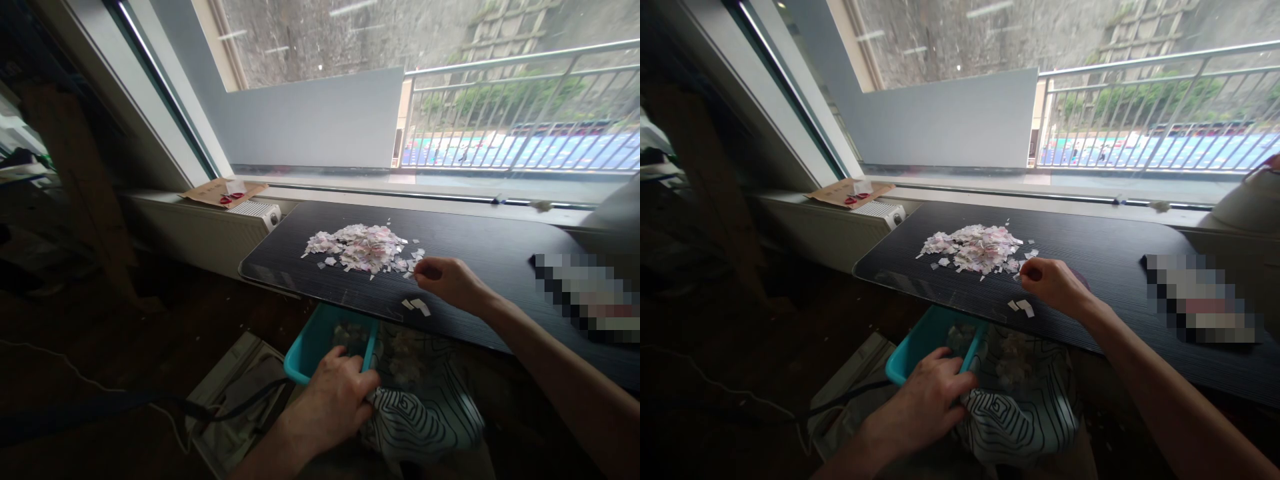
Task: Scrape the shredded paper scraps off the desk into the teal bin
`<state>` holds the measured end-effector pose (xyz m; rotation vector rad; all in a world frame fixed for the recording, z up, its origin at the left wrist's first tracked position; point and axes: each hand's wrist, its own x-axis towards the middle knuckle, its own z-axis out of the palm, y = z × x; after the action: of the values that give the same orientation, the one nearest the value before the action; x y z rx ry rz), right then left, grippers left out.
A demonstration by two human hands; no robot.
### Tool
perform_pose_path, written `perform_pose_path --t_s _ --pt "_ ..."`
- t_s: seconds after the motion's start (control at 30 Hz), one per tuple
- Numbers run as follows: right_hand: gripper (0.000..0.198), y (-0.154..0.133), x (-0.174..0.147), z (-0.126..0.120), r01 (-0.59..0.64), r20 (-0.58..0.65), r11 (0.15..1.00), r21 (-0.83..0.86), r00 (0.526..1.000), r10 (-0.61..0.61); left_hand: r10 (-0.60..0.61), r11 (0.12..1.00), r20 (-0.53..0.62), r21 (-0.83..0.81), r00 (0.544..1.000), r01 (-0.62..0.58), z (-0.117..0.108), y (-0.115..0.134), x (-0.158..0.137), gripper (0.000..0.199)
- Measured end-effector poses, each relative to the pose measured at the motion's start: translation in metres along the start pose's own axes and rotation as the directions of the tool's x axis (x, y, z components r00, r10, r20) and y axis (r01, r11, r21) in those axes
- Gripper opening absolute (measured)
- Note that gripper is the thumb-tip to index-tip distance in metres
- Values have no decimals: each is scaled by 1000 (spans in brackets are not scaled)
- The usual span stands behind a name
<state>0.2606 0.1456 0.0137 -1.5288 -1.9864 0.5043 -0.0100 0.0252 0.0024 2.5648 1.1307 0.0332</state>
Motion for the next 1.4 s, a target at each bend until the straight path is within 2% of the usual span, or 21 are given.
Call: perform_pose_path --t_s 0.47,0.7,0.97,1.07,1.17,1.27,1.4 --pt "16 2 -1 -1 30 -14 998 54 999 -30 4 1000 1 19 1000 -4 0 0 -1 8" --pt "24 5 1 -15 0 -22 1000 20 1000 0 15 1000 -12 20 1000 -15 1 -1 0 9" --pt "22 16 -6 -38 -18 16 995 -98 1000 19 56 998 3 -11 998 -56 -4 5 3 8" --pt "26 28 -11 -54 -133 -16 950 -284 991 134 88 995 11 -54 996 -88 -5 9 4 8" --pt "46 40 -19 -65 -220 2 872 -438 969 245 103 992 17 -77 995 -102 -4 10 5 8" --pt "64 42 -26 -62 -199 26 847 -494 970 242 105 992 13 -75 994 -104 -4 10 8 12" --pt "56 36 -23 -51 -175 28 842 -510 975 220 112 991 2 -71 994 -112 -4 8 9 17"
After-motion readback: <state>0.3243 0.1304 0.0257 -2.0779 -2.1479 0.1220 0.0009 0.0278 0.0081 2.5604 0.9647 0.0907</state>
